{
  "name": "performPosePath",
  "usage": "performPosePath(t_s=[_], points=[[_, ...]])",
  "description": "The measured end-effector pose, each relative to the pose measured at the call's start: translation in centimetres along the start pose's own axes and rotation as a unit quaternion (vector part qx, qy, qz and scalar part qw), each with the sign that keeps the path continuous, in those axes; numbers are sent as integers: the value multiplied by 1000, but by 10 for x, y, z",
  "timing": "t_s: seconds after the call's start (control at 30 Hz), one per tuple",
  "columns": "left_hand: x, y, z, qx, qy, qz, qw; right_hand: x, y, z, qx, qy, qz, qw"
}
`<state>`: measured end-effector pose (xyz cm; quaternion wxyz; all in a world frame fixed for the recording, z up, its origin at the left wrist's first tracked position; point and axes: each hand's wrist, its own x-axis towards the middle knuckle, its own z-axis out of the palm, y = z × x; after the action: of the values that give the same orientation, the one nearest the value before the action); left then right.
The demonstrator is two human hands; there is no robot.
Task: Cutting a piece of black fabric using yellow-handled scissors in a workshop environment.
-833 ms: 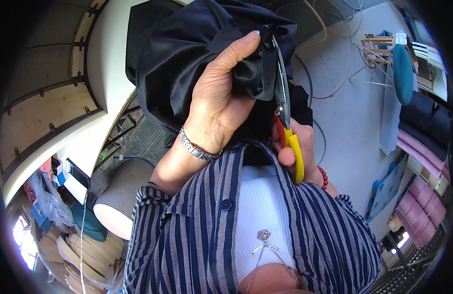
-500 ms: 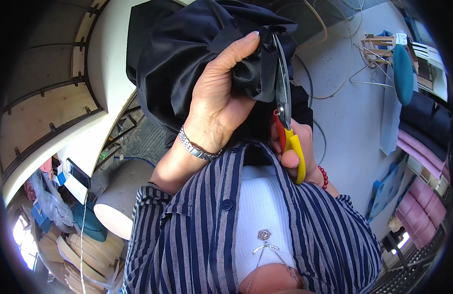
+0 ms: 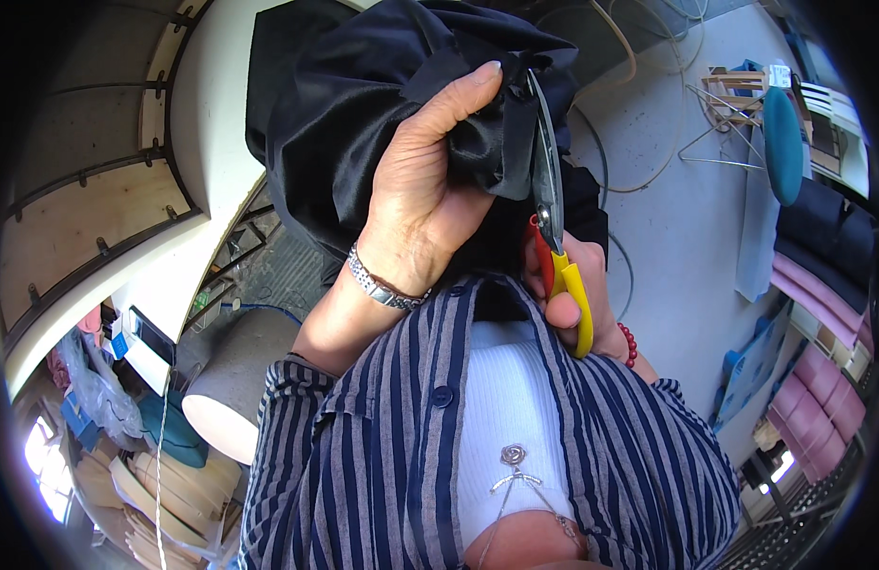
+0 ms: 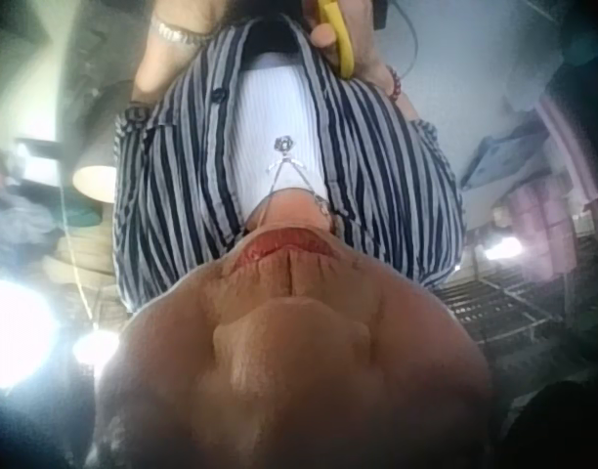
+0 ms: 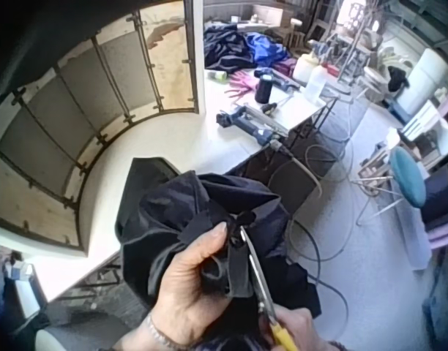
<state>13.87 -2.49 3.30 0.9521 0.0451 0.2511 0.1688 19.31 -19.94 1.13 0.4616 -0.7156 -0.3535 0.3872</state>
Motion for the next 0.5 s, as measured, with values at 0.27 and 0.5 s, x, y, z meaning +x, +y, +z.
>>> performPosePath(t_s=[0.27, 0.5], points=[[1, -1, -3, 24, -11, 28, 999, 0, 1, 0, 9, -1, 3, 1000], [-1, -1, -3, 56, -7, 51, 997, -1, 4, 2, 7, 7, -5, 1000]])
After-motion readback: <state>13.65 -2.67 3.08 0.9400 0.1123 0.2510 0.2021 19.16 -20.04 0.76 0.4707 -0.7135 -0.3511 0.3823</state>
